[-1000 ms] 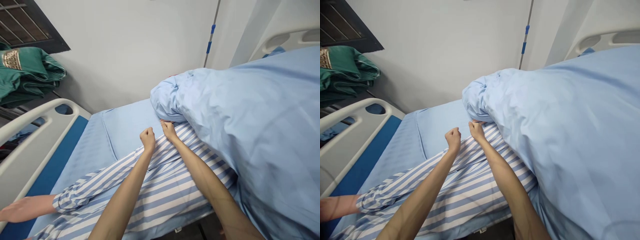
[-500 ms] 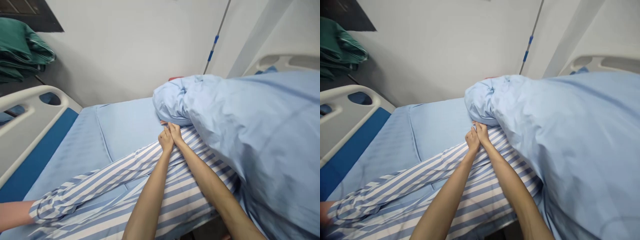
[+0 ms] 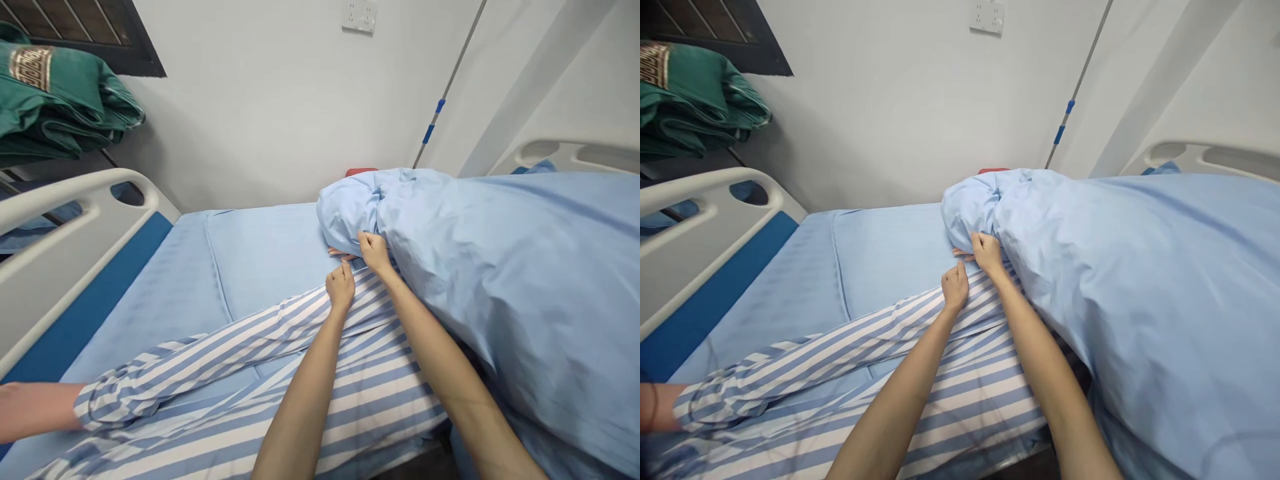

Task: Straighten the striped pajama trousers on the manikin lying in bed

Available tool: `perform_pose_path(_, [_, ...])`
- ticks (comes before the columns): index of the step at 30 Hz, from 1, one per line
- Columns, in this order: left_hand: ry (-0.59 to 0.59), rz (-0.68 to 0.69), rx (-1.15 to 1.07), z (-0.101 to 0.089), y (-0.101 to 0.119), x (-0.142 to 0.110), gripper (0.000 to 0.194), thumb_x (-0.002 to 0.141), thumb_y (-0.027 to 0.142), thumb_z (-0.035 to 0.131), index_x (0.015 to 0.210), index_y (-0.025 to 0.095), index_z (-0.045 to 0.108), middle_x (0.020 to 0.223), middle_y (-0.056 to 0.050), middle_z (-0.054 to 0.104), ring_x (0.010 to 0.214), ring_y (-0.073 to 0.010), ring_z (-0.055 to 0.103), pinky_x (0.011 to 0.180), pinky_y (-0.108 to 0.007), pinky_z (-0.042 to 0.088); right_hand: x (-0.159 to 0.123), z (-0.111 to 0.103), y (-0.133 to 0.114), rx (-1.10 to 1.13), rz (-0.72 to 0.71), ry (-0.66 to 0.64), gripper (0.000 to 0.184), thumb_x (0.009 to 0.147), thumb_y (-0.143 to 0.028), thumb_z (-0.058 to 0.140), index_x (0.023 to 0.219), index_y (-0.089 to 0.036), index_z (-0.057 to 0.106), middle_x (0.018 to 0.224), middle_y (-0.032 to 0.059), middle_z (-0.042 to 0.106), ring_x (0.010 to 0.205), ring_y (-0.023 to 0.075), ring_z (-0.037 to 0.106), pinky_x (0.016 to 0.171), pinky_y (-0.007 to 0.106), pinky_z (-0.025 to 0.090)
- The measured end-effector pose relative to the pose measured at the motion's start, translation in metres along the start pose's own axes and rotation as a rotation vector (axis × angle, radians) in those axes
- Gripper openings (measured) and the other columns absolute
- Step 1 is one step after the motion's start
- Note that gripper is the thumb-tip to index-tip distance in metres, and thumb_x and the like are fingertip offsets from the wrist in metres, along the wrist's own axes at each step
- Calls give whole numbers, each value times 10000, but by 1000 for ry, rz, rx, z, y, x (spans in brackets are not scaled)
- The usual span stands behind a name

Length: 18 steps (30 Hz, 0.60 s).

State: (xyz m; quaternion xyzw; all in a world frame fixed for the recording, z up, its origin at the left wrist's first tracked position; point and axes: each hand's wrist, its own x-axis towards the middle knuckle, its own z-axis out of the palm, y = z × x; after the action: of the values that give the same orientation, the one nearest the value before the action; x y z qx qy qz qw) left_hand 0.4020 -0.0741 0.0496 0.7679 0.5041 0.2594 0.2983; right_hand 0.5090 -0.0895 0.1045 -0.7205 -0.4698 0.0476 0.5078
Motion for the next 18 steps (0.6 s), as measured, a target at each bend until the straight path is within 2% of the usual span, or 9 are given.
perform_pose_path(3, [-5, -16, -44, 2, -1, -1, 568, 1032, 343, 220, 872, 161, 733, 827, -146, 716, 799, -210, 628, 740, -316, 385, -19, 10, 38, -131, 128, 85, 433, 929, -446, 383, 571, -212, 456, 528, 24, 511, 582, 159, 436, 571, 274, 300])
perform_pose_path(5, [-15, -30, -71, 3, -1, -2, 549, 1030, 354, 245, 838, 174, 727, 849, -141, 724, 800, -205, 624, 739, -313, 385, -28, 14, 57, -187, 156, 117, 427, 931, -421, 357, 587, -202, 486, 550, 38, 545, 587, 153, 418, 570, 278, 277])
perform_pose_path(8, [-46, -16, -128, 4, -4, -3, 558, 1029, 376, 248, 787, 185, 714, 842, -132, 723, 787, -196, 617, 744, -313, 386, -29, 15, 68, -235, 147, 112, 441, 933, -396, 346, 596, -180, 530, 567, 55, 570, 578, 149, 400, 567, 288, 249])
perform_pose_path(11, [-101, 26, -159, -5, -20, 1, 566, 1023, 397, 255, 714, 189, 681, 749, -96, 694, 746, -181, 594, 740, -304, 386, -26, 13, 66, -343, 162, 70, 435, 924, -374, 378, 603, -164, 585, 591, 90, 600, 566, 157, 385, 570, 307, 211])
perform_pose_path(14, [-127, 48, -109, -34, -60, 1, 519, 1001, 369, 298, 643, 184, 626, 669, -53, 645, 697, -159, 557, 716, -286, 384, -26, 13, 64, -425, 168, 46, 437, 924, -362, 387, 651, -148, 654, 642, 130, 634, 547, 162, 357, 578, 319, 194])
perform_pose_path(16, [-110, 24, -37, -69, -96, -3, 462, 974, 321, 332, 617, 182, 591, 649, -29, 627, 682, -146, 539, 703, -267, 385, -27, 14, 63, -454, 183, 35, 441, 925, -361, 392, 682, -139, 686, 661, 144, 642, 535, 161, 334, 582, 323, 189])
perform_pose_path(18, [-81, -64, 33, -115, -135, -10, 442, 950, 289, 341, 577, 186, 556, 612, -15, 608, 668, -142, 538, 693, -250, 389, -29, 14, 62, -468, 199, 24, 429, 923, -352, 405, 709, -139, 709, 668, 148, 642, 528, 162, 329, 586, 326, 195])
